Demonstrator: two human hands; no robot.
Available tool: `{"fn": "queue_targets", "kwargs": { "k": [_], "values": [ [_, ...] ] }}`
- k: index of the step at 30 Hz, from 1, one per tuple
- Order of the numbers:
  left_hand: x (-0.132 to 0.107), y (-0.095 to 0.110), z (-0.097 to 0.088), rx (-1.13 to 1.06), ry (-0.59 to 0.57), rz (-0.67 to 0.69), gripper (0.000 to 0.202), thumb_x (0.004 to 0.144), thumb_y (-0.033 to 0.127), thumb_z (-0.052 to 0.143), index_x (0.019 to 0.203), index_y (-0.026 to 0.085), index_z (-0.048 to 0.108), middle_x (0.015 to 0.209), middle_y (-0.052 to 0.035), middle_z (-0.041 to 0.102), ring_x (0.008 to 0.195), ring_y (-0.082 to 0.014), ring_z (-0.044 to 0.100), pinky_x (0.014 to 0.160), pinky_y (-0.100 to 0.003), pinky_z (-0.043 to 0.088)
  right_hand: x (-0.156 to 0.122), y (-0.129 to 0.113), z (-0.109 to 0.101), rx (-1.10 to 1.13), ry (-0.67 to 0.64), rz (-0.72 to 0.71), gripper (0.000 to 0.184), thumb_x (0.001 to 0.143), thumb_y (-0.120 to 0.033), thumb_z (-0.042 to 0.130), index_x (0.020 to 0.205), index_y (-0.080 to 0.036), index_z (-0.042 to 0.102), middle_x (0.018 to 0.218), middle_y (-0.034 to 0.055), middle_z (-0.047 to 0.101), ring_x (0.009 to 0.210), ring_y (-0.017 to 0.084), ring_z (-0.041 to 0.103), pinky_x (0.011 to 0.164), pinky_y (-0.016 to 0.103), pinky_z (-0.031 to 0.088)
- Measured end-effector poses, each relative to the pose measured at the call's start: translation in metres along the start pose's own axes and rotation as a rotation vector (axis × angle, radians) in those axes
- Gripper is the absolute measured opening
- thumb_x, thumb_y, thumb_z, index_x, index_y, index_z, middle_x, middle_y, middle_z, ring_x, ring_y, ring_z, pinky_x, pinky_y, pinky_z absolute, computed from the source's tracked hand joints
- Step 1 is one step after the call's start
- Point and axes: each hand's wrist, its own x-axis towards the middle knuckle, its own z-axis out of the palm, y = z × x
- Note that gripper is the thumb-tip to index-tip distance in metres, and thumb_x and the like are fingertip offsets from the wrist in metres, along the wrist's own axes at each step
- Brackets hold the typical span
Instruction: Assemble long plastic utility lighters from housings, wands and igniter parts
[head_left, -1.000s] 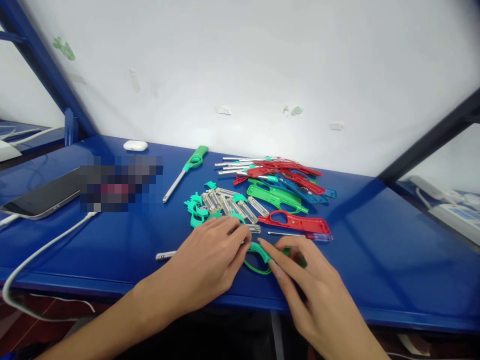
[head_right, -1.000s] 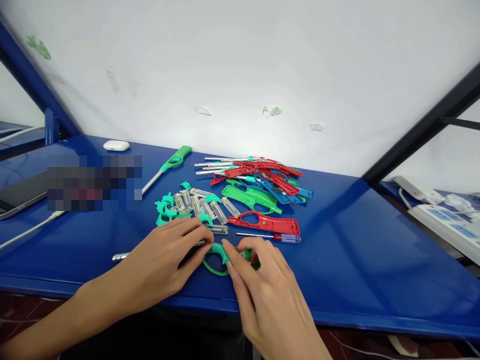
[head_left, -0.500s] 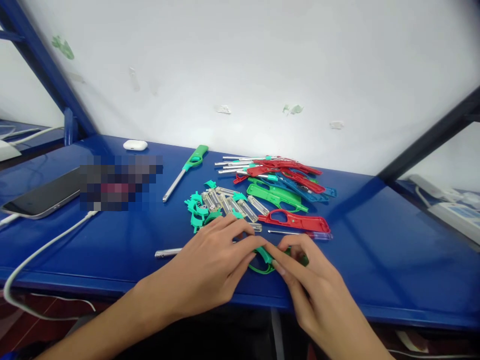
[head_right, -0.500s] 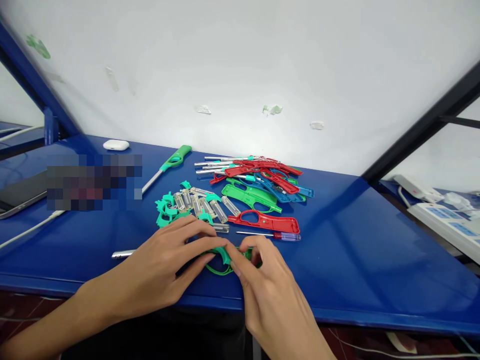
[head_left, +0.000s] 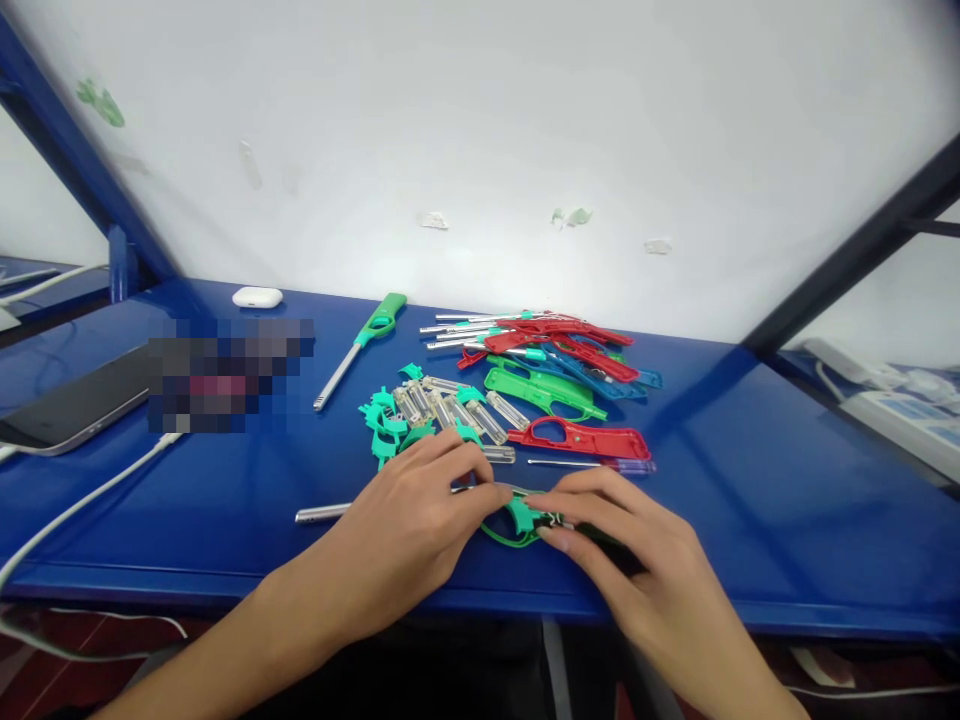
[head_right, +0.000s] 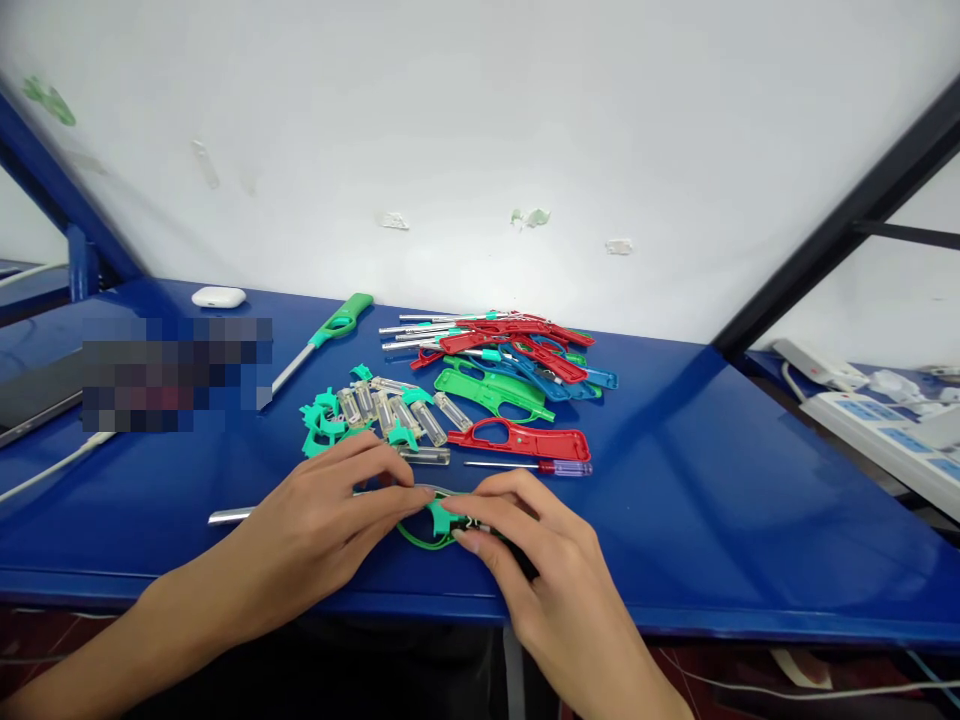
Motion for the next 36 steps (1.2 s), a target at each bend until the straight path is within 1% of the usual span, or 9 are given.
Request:
{"fn": "queue_targets", "kwargs": {
  "k": [3,7,11,16,22,28,32,36],
  "values": [
    [-0.0008,-0.0003,0.0004,0.001,-0.006,0.000,0.032,0.100,0.000,0.050,0.111,0.017,0.074,0.097,-0.0061,0.067,0.085,-0.0199,0.060,0.076,-0.033,0.054,-0.0008,0.0005,0.0024,0.053,0.036,0.035,0.023,0.099,-0.021,0.071,0.115,-0.035,0.079,0.105,-0.0010,0.073,0.092,0.016,0.075,0.082,0.023,0.062],
    [-0.0014,-0.0011,0.0026,-0.008,-0.015,-0.008,0.034,0.098,-0.004,0.049,0.112,0.017,0.072,0.101,-0.0064,0.068,0.087,-0.0203,0.063,0.077,-0.034,0.055,-0.0022,-0.0007,0.0054,0.105,0.052,0.060,0.019,0.098,-0.021,0.072,0.111,-0.033,0.079,0.105,-0.0002,0.073,0.093,0.017,0.074,0.083,0.025,0.061],
    [-0.0024,-0.0029,0.0047,0.000,-0.012,-0.004,0.036,0.097,-0.005,0.047,0.114,0.017,0.071,0.102,-0.0066,0.068,0.089,-0.0202,0.064,0.079,-0.034,0.055,-0.0014,-0.0028,0.0060,0.116,0.061,0.077,0.022,0.099,-0.021,0.071,0.114,-0.034,0.078,0.104,0.0005,0.072,0.092,0.017,0.073,0.084,0.027,0.061],
    [-0.0037,-0.0043,0.0052,-0.005,0.002,0.007,0.037,0.098,-0.004,0.046,0.118,0.017,0.069,0.103,-0.0065,0.067,0.089,-0.0195,0.064,0.077,-0.032,0.055,-0.0006,-0.0036,0.0056,0.110,0.051,0.076,0.025,0.100,-0.021,0.070,0.120,-0.034,0.077,0.102,0.0007,0.072,0.088,0.017,0.073,0.083,0.027,0.062],
    [-0.0021,-0.0034,0.0047,0.003,-0.009,0.000,0.035,0.099,-0.004,0.046,0.114,0.017,0.070,0.103,-0.0067,0.068,0.090,-0.0205,0.065,0.078,-0.032,0.055,-0.0019,-0.0036,0.0065,0.083,0.058,0.069,0.024,0.101,-0.019,0.067,0.118,-0.034,0.076,0.109,0.0007,0.074,0.098,0.018,0.074,0.087,0.027,0.062],
    [-0.0004,-0.0007,0.0018,-0.015,-0.003,0.000,0.033,0.097,-0.004,0.049,0.113,0.014,0.072,0.103,-0.0085,0.068,0.090,-0.0217,0.066,0.079,-0.036,0.057,-0.0013,-0.0026,0.0066,0.043,0.067,0.037,0.021,0.101,-0.021,0.069,0.115,-0.033,0.077,0.107,0.0014,0.073,0.095,0.019,0.075,0.084,0.027,0.063],
    [0.0005,0.0021,0.0002,-0.033,-0.022,-0.007,0.031,0.098,-0.002,0.051,0.112,0.013,0.073,0.102,-0.0087,0.067,0.089,-0.0219,0.065,0.079,-0.037,0.057,-0.0018,-0.0019,0.0065,0.033,0.070,-0.007,0.020,0.100,-0.018,0.070,0.114,-0.031,0.077,0.107,0.0005,0.073,0.094,0.017,0.075,0.084,0.024,0.062],
    [-0.0003,0.0021,-0.0004,-0.036,-0.025,-0.009,0.031,0.098,-0.002,0.050,0.112,0.014,0.073,0.101,-0.0081,0.066,0.088,-0.0213,0.063,0.078,-0.036,0.055,-0.0024,-0.0026,0.0076,0.037,0.089,0.004,0.021,0.099,-0.016,0.070,0.112,-0.031,0.076,0.107,-0.0007,0.073,0.095,0.015,0.074,0.086,0.022,0.061]
  ]
}}
